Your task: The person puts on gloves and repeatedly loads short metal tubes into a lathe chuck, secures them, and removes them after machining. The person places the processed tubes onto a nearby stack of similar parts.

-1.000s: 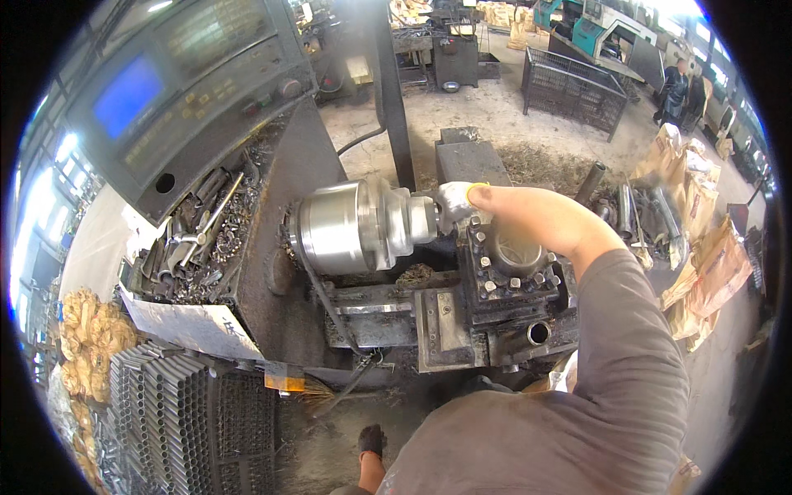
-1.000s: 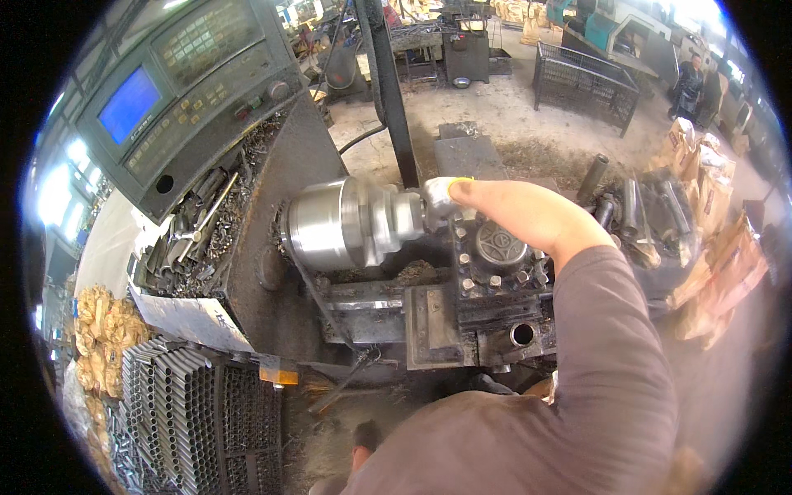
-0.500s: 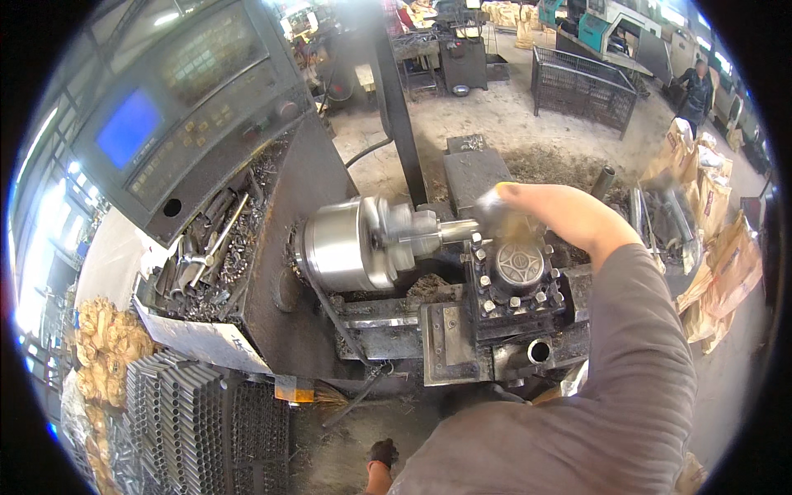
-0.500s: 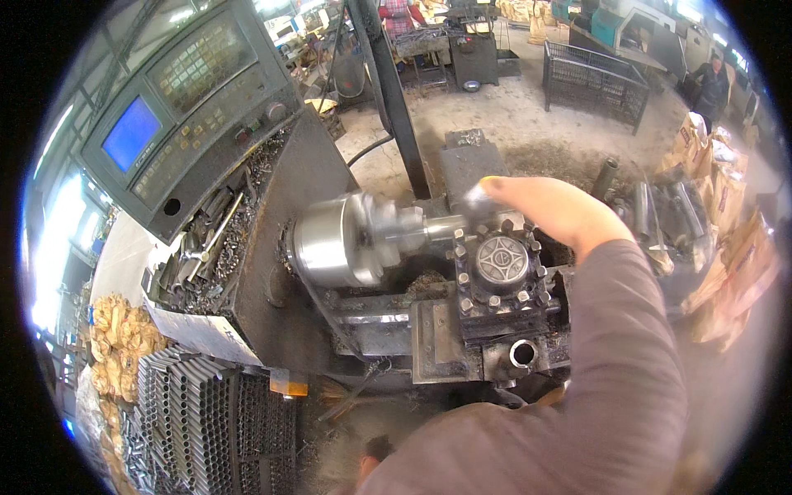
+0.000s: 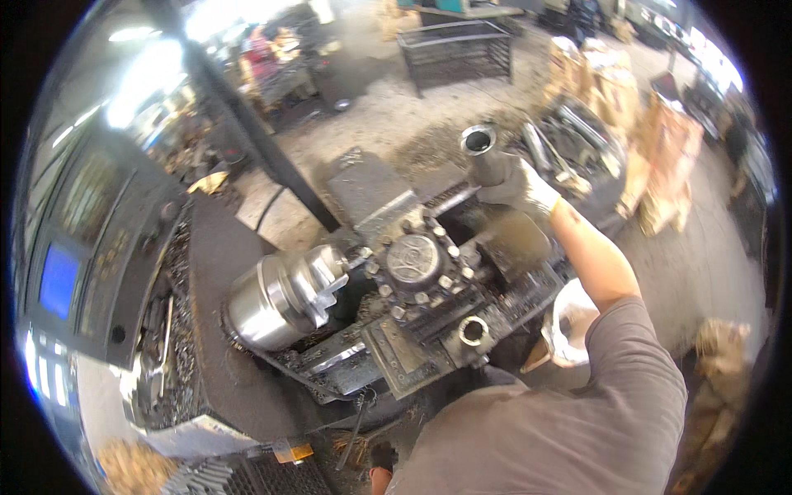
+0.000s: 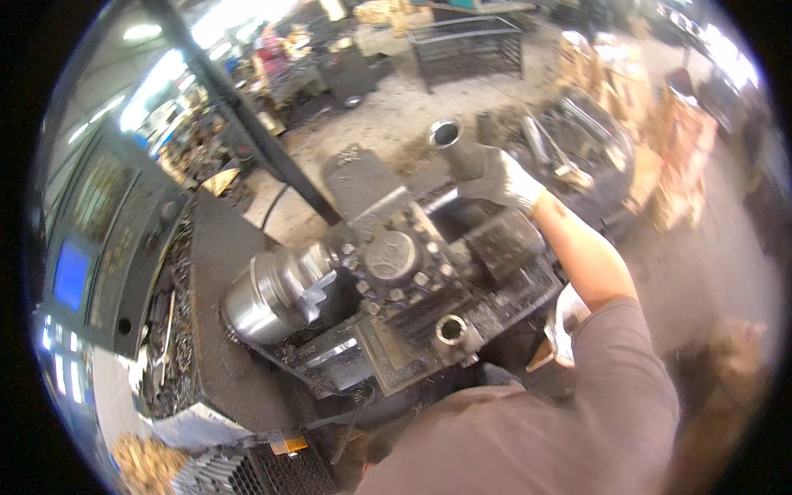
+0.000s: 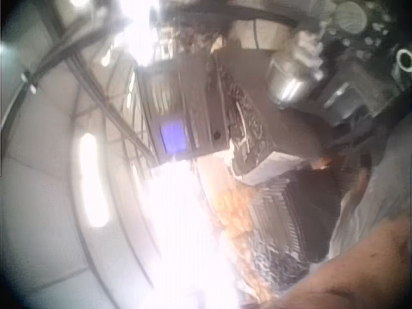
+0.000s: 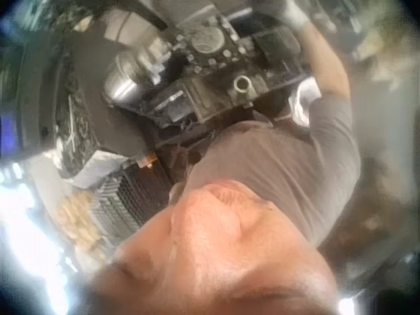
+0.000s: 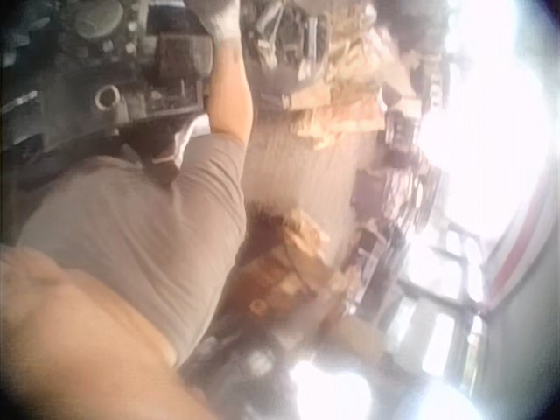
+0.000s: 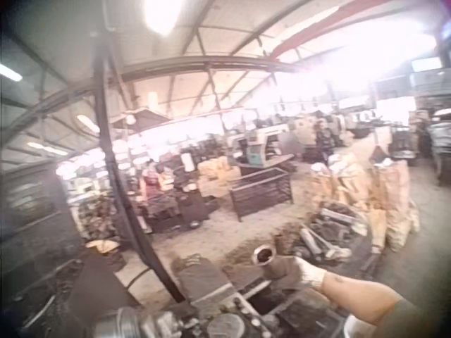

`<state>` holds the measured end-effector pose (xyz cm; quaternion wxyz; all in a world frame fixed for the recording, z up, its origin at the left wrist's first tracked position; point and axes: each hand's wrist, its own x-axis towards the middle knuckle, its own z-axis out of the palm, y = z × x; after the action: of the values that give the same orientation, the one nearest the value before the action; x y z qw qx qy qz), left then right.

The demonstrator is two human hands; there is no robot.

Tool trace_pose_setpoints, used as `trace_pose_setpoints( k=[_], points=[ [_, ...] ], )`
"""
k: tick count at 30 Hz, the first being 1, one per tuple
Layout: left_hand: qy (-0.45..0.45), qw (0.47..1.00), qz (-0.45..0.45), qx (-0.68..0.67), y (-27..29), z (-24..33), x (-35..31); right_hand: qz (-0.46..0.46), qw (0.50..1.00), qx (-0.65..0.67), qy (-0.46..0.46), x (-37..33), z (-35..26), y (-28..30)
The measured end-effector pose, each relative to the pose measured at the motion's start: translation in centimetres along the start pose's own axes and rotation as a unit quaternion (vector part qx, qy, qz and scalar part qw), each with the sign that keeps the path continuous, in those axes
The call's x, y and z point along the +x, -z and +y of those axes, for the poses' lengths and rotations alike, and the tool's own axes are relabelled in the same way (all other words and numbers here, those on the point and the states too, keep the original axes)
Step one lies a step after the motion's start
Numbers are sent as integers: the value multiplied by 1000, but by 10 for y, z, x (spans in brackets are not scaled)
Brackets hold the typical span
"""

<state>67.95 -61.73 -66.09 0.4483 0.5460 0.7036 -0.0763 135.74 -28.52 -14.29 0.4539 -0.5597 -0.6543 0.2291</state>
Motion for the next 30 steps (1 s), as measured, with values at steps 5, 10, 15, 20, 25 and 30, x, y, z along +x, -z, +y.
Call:
trace_pose_setpoints(
  k=[5, 10, 15, 20, 25, 30],
  points=[
    [114, 896, 23, -429, 9, 29, 15, 101, 964, -53, -240, -219, 116, 52],
    [65, 862, -115, -490, 14, 43, 18, 106, 793, -82, -595, -394, 277, 25],
    [-54, 987, -23, -147, 30, 40, 44, 122, 854, -55, -503, -353, 232, 43],
    [-106, 994, 39, 10, 28, 30, 49, -99, 992, 16, -80, -204, -2, -2],
    [-164, 972, 93, 142, -1, 37, 32, -281, 930, -206, 115, -143, -110, -89],
    [-20, 981, 35, -189, -30, 34, 9, -375, 888, -245, 104, -120, -113, -113]
  ],
)
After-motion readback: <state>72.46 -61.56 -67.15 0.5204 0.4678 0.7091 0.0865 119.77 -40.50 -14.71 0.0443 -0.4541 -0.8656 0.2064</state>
